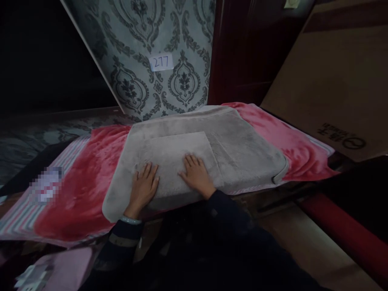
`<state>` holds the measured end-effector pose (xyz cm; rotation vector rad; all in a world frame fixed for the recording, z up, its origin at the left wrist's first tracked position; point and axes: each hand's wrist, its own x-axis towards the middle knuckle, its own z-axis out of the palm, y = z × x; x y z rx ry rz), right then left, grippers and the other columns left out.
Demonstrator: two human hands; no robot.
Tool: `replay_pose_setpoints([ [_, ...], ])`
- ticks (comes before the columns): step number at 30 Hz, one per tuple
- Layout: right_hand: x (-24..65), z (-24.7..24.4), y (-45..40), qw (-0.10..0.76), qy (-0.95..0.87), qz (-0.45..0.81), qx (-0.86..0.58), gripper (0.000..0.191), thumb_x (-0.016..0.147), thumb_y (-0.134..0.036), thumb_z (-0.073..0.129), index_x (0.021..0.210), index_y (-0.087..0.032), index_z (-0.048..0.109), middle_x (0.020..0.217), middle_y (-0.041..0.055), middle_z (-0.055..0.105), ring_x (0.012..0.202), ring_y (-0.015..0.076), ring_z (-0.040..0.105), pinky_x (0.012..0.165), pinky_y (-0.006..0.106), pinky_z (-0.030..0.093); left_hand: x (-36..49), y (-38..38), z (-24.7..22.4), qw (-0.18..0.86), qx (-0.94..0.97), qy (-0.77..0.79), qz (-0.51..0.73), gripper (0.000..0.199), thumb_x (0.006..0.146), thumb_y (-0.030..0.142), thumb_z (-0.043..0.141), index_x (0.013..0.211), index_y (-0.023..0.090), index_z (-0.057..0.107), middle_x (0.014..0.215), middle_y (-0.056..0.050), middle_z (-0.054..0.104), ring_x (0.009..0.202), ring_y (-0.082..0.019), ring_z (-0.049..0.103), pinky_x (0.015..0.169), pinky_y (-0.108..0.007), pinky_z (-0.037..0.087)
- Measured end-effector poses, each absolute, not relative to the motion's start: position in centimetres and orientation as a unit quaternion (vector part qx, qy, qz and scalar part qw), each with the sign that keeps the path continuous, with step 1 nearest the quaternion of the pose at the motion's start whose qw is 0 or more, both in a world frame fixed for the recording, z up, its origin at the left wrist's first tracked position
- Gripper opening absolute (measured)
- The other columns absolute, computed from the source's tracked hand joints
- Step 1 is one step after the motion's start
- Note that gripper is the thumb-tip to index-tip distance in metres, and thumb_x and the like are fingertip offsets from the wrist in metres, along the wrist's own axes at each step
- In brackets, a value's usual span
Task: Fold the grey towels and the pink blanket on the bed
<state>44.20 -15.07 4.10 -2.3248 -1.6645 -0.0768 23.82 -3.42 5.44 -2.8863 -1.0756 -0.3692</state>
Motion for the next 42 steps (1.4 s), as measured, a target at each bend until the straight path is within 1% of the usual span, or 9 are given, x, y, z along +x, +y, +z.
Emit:
replay_pose_setpoints([
  [8,48.6,2.2,-21.1,0.117,-0.503,-0.039,-0.856,0.068,0.103,-0.053,0.033,0.158,-0.013,0.037,0.165,0.0150,0.029,0.155,0.0306,0.021,0.121,0.058,0.024,24.0,-3.5,5.3,0.005,-0.930,-0.348,-0.122,0.055,0.100,0.030,0.037,0.151,0.014,0.047,0.162,-0.017,0.037,0.150,-0.035,0.036,0.118,-0.063,0.031],
  [12,50.4,3.9,-21.5,0.113,-0.502,-0.014,-0.857,0.064,0.103,-0.051,0.033,0.157,-0.016,0.041,0.164,0.0133,0.032,0.154,0.0311,0.021,0.120,0.058,0.026,23.3,-2.7,6.0,-0.039,-0.931,-0.353,-0.089,0.056,0.099,0.032,0.043,0.153,0.016,0.046,0.164,-0.016,0.033,0.153,-0.034,0.031,0.121,-0.061,0.028],
  [16,51.2,7.9,-17.7,0.136,-0.549,-0.003,-0.825,0.059,0.105,-0.044,0.033,0.160,-0.021,0.037,0.165,0.0112,0.031,0.154,0.0292,0.022,0.122,0.054,0.026,24.8,-0.8,9.3,-0.115,-0.935,-0.333,-0.027,0.056,0.099,0.036,0.046,0.152,0.019,0.047,0.162,-0.015,0.039,0.152,-0.032,0.034,0.122,-0.058,0.028],
  [21,50.3,10.6,-10.3,0.122,-0.580,0.046,-0.804,0.058,0.105,-0.037,0.037,0.162,-0.024,0.032,0.167,0.0109,0.025,0.154,0.0290,0.023,0.121,0.054,0.026,31.4,1.7,12.4,-0.076,-0.939,-0.323,-0.086,0.059,0.101,0.034,0.042,0.158,0.018,0.036,0.165,-0.015,0.033,0.154,-0.029,0.028,0.124,-0.054,0.025],
  [26,50.1,7.3,-8.0,0.111,-0.557,0.003,-0.823,0.059,0.106,-0.042,0.035,0.160,-0.019,0.036,0.167,0.0128,0.025,0.154,0.0317,0.021,0.121,0.058,0.021,34.4,3.0,9.2,-0.017,-0.930,-0.363,-0.061,0.060,0.102,0.042,0.037,0.158,0.020,0.036,0.168,-0.015,0.027,0.155,-0.034,0.023,0.122,-0.065,0.021],
  [30,50.8,5.3,-8.1,0.107,-0.551,-0.003,-0.828,0.061,0.105,-0.049,0.034,0.160,-0.021,0.036,0.167,0.0108,0.024,0.154,0.0310,0.021,0.122,0.057,0.020,34.0,3.3,7.0,-0.005,-0.932,-0.358,-0.057,0.060,0.103,0.046,0.033,0.158,0.022,0.037,0.167,-0.013,0.029,0.155,-0.033,0.023,0.122,-0.064,0.019],
  [35,52.4,5.4,-8.3,0.113,-0.513,0.003,-0.851,0.064,0.105,-0.051,0.031,0.160,-0.019,0.035,0.167,0.0109,0.024,0.155,0.0301,0.018,0.123,0.054,0.018,33.9,3.4,7.4,-0.010,-0.930,-0.362,-0.057,0.060,0.102,0.047,0.033,0.158,0.023,0.037,0.167,-0.012,0.030,0.155,-0.033,0.024,0.123,-0.062,0.019],
  [38,53.5,5.5,-9.1,0.114,-0.479,0.005,-0.870,0.065,0.105,-0.052,0.031,0.160,-0.017,0.036,0.168,0.0134,0.022,0.154,0.0339,0.019,0.120,0.057,0.023,34.0,3.5,7.6,-0.010,-0.932,-0.359,-0.057,0.061,0.102,0.046,0.034,0.157,0.021,0.037,0.166,-0.014,0.031,0.155,-0.034,0.025,0.123,-0.063,0.019],
  [42,54.8,5.0,-10.9,0.140,-0.439,0.017,-0.887,0.065,0.104,-0.050,0.037,0.159,-0.016,0.036,0.166,0.0163,0.027,0.148,0.0368,0.033,0.115,0.052,0.035,34.0,3.7,7.4,-0.009,-0.934,-0.352,-0.065,0.060,0.102,0.044,0.034,0.157,0.020,0.038,0.166,-0.015,0.031,0.154,-0.035,0.025,0.122,-0.064,0.020],
])
